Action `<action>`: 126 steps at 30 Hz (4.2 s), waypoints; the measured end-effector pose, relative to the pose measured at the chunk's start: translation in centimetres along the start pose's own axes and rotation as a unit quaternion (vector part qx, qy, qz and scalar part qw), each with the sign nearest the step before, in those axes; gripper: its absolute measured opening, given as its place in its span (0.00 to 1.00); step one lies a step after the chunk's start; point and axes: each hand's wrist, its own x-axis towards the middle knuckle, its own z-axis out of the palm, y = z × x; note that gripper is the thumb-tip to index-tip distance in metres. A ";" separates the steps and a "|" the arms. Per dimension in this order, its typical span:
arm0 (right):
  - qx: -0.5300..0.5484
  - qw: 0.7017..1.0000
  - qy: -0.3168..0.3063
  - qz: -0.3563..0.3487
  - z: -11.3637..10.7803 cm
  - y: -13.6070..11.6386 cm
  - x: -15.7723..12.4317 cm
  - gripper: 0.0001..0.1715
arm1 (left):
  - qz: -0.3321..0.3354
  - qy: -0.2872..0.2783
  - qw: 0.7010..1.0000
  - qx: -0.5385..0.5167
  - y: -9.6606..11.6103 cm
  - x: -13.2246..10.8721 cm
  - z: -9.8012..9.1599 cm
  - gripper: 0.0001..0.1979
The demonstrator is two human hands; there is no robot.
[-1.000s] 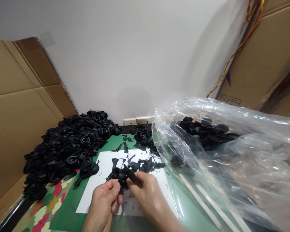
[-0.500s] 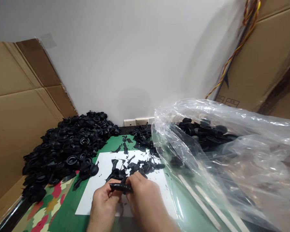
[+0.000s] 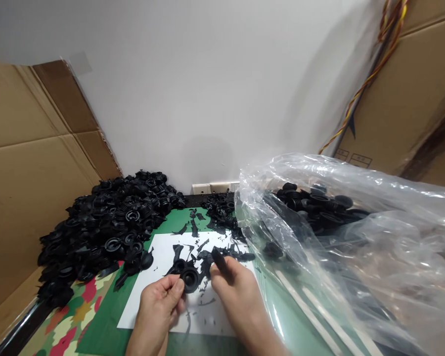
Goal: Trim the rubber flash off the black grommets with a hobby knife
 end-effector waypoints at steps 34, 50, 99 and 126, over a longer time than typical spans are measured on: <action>-0.303 0.926 -0.103 -0.198 0.6 -1.7 -0.9 0.11 | 0.128 0.008 0.984 0.120 0.6 -1.6 0.2 0.06; -0.012 0.999 0.029 -0.034 0.5 -0.5 -1.0 0.09 | 0.002 -0.013 1.000 0.018 0.1 -0.7 0.0 0.13; 0.065 0.982 -0.096 0.152 1.7 -1.1 0.4 0.01 | -0.022 -0.049 0.997 0.054 1.3 -0.9 0.7 0.18; 0.090 0.982 -0.087 0.139 0.7 -1.0 -0.3 0.14 | 0.001 -0.029 0.998 0.057 1.5 -0.5 0.5 0.18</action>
